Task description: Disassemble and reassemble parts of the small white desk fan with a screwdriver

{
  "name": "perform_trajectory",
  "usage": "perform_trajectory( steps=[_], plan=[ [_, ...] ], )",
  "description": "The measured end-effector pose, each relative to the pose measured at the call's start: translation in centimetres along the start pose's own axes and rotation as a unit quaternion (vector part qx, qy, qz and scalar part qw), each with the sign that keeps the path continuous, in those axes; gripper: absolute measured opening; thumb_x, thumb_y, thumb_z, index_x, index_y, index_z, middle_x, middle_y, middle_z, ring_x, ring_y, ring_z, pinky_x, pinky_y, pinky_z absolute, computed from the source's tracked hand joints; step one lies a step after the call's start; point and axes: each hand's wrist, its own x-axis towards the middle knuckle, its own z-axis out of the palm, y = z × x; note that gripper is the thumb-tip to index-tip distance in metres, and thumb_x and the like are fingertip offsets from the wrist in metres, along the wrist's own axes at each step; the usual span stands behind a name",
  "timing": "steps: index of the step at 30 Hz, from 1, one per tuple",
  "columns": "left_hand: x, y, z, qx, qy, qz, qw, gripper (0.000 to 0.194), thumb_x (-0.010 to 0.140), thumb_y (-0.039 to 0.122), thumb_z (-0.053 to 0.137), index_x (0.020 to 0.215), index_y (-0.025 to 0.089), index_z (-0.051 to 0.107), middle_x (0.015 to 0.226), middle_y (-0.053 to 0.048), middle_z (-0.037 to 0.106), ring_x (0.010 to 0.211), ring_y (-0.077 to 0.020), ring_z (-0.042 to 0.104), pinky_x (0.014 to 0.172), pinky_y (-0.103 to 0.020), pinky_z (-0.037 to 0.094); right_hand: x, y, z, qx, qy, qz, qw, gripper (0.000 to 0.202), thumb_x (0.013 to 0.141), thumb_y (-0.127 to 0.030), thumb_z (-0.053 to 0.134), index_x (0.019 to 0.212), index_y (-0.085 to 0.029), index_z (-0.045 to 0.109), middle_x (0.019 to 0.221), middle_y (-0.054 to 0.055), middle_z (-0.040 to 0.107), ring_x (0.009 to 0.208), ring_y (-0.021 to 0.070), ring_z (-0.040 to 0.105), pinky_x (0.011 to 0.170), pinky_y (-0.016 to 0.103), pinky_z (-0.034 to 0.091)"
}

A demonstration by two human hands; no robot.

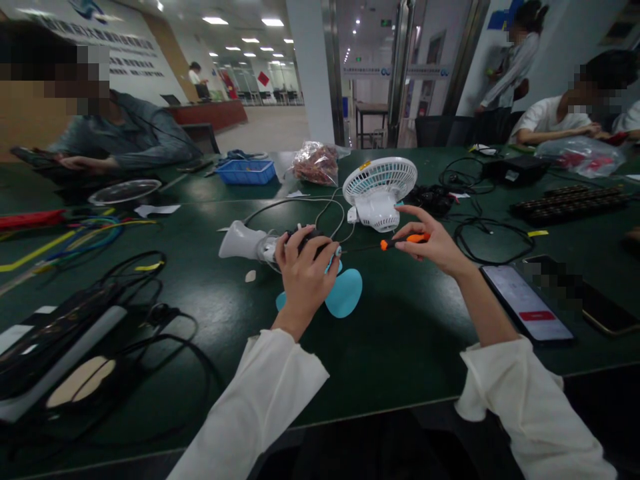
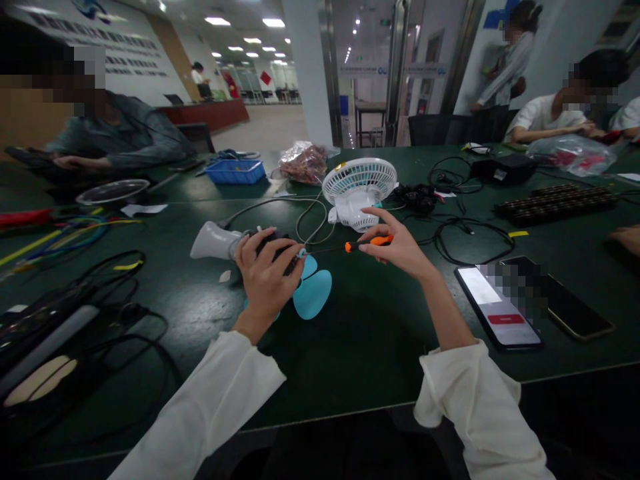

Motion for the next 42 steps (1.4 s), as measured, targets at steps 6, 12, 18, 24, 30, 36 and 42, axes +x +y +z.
perform_trajectory(
  steps=[6,12,18,24,30,36,42],
  plan=[
    [0.01,-0.06,0.01,-0.002,0.0,0.0,1.0,0.015,0.081,0.021,0.064,0.093,0.028,0.068,0.096,-0.001,0.068,0.121,-0.0271,0.049,0.108,-0.05,0.028,0.23,-0.03,0.29,-0.011,0.029,0.007,1.0,0.063,0.074,-0.037,0.073,0.131,-0.027,0.048,0.08,0.001,0.064,0.048,0.0085,0.051,0.039,0.02,0.038],
    [-0.01,-0.08,-0.02,0.001,-0.001,0.0,1.0,0.016,0.081,0.021,0.064,0.094,0.028,0.068,0.096,-0.001,0.068,0.121,-0.0276,0.049,0.108,-0.05,0.028,0.15,-0.05,0.14,0.005,0.008,0.0,1.0,0.069,0.072,-0.034,0.075,0.133,-0.028,0.045,0.1,0.005,0.065,0.057,0.0078,0.051,0.044,0.018,0.039],
    [-0.05,-0.16,0.06,0.008,-0.002,0.003,1.0,0.015,0.081,0.022,0.064,0.094,0.028,0.068,0.097,-0.001,0.069,0.12,-0.0275,0.049,0.108,-0.05,0.028,0.11,0.0,-0.01,0.007,0.0,0.007,1.0,0.073,0.07,-0.031,0.077,0.135,-0.029,0.044,0.093,0.002,0.064,0.052,0.0065,0.047,0.041,0.018,0.037],
    [-0.02,-0.19,0.11,0.008,0.003,0.004,1.0,0.015,0.081,0.022,0.065,0.094,0.027,0.067,0.096,0.0,0.069,0.12,-0.0267,0.049,0.108,-0.049,0.028,0.13,-0.16,0.38,0.01,0.01,0.015,1.0,0.056,0.08,-0.037,0.068,0.131,-0.024,0.049,0.07,-0.004,0.056,0.047,0.0057,0.044,0.04,0.018,0.032],
    [-0.04,-0.15,0.02,0.007,-0.001,0.003,1.0,0.014,0.082,0.023,0.064,0.094,0.028,0.067,0.097,0.0,0.069,0.12,-0.0273,0.049,0.108,-0.049,0.028,0.09,0.09,0.12,0.019,-0.005,0.003,1.0,0.07,0.071,-0.029,0.076,0.134,-0.027,0.045,0.098,0.004,0.065,0.054,0.0048,0.045,0.043,0.017,0.036],
    [-0.05,-0.18,0.04,-0.001,0.0,0.003,1.0,0.016,0.081,0.021,0.064,0.095,0.028,0.068,0.097,-0.001,0.068,0.121,-0.0273,0.049,0.108,-0.05,0.028,0.13,0.14,0.15,0.008,0.012,0.013,1.0,0.069,0.071,-0.034,0.076,0.133,-0.028,0.045,0.086,0.001,0.065,0.048,0.0064,0.046,0.04,0.019,0.037],
    [-0.07,-0.17,-0.05,-0.001,-0.002,0.002,1.0,0.015,0.081,0.022,0.063,0.095,0.028,0.067,0.097,-0.001,0.068,0.122,-0.0276,0.048,0.108,-0.05,0.028,0.24,0.02,0.55,0.002,0.026,0.02,0.999,0.057,0.077,-0.038,0.07,0.129,-0.025,0.051,0.078,0.0,0.064,0.049,0.0062,0.043,0.041,0.019,0.032]
  ],
)
